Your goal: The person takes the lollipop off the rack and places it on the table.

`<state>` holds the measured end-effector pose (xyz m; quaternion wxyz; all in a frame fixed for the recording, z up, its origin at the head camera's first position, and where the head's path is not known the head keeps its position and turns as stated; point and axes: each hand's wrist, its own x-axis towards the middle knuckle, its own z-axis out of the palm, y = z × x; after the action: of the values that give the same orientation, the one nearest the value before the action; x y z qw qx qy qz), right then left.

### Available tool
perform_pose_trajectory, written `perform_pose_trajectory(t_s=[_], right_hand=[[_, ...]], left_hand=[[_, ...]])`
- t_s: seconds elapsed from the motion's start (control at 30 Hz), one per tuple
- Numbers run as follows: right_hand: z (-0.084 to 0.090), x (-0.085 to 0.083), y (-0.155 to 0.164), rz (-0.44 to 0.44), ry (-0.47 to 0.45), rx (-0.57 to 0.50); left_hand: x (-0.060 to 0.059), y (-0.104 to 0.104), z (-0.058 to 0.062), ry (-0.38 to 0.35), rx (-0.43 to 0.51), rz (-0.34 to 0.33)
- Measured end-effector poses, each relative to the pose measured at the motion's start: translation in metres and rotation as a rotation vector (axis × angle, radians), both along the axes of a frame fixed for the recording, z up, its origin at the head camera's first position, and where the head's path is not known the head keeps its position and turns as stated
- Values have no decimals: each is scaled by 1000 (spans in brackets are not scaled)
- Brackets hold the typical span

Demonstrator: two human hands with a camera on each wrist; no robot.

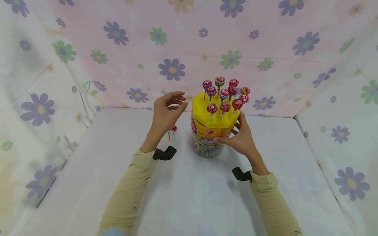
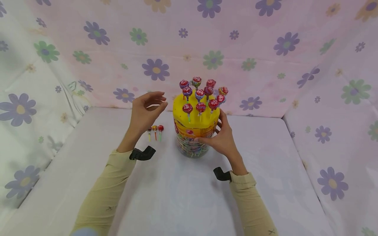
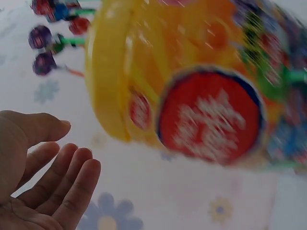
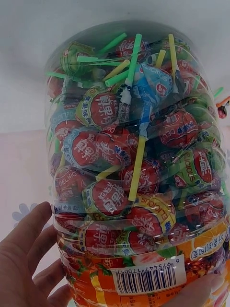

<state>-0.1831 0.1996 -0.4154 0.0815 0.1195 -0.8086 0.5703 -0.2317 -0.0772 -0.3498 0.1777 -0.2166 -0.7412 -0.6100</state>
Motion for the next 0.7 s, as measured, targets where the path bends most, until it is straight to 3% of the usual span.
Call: perform_pose_trajectory(t_s=[0.13, 0.3, 0.47, 0.7], right_hand=[[0, 0, 1, -3, -3, 0], [-1, -2, 1, -2, -7, 0], [-2, -2, 1, -3, -6, 7], [1, -1, 0, -8, -20, 6]], left_hand=[[0, 21, 20, 50, 31, -69], [-3, 41, 31, 73, 77, -129], [-4, 51, 33, 108, 113, -150], [-4, 57, 30, 141, 110, -122]])
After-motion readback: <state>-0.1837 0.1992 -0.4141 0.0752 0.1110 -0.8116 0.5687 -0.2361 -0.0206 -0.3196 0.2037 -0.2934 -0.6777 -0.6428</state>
